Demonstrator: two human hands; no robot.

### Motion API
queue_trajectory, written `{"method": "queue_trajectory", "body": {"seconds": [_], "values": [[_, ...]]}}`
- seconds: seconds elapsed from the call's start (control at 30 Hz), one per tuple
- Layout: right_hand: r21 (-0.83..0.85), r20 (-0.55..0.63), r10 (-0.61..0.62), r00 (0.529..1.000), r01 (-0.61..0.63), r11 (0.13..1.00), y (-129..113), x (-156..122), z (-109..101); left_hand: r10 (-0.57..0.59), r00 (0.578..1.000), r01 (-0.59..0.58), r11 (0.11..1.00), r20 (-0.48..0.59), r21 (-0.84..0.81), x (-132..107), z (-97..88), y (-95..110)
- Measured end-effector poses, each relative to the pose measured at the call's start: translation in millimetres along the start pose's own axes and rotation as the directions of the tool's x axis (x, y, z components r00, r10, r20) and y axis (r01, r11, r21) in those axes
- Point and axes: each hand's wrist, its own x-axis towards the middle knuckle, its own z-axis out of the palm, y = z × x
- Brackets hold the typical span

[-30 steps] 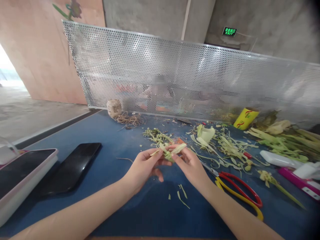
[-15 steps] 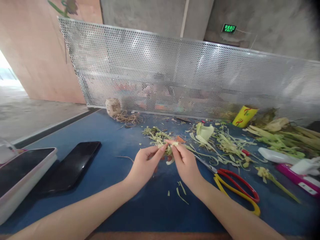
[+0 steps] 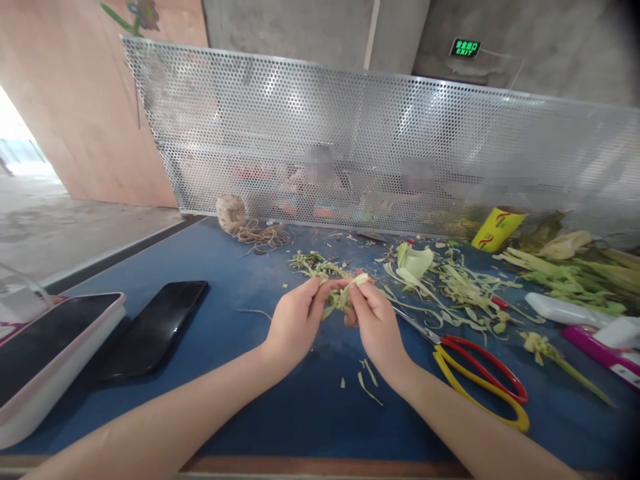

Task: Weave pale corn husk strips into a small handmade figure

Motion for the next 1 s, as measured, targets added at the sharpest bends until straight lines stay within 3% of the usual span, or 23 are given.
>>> {"method": "queue_trajectory", "body": {"seconds": [0.2, 0.4, 0.57, 0.77, 1.0], "values": [[0.179, -0.036, 0.074, 0.997, -0.066, 0.982, 0.9, 2.2, 1.5, -0.038, 0.999, 0.041, 0.987, -0.018, 0.156, 1.1, -1.5, 3.7], [-0.015, 0.023, 0.066, 0.998, -0.066, 0.998, 7.5, 5.4, -4.8, -0.051, 0.998, 0.038, 0.96, 0.04, 0.278, 1.7, 1.1, 0.8], [-0.058, -0.048, 0.085, 0.995, -0.088, 0.994, 13.3, 6.6, -8.6, -0.079, 0.996, 0.067, 0.962, 0.037, 0.264, 0.0, 0.2, 3.4], [0.102, -0.113, 0.18, 0.977, -0.168, 0.98, 14.2, 9.1, -6.9, -0.105, 0.994, 0.101, 0.98, 0.016, 0.169, -1.1, -2.0, 5.9], [0.285, -0.138, 0.198, 0.97, -0.152, 0.946, 0.9, 6.1, -6.7, -0.073, 0.997, 0.075, 0.993, -0.024, 0.092, 2.3, -6.5, 1.8]]}}
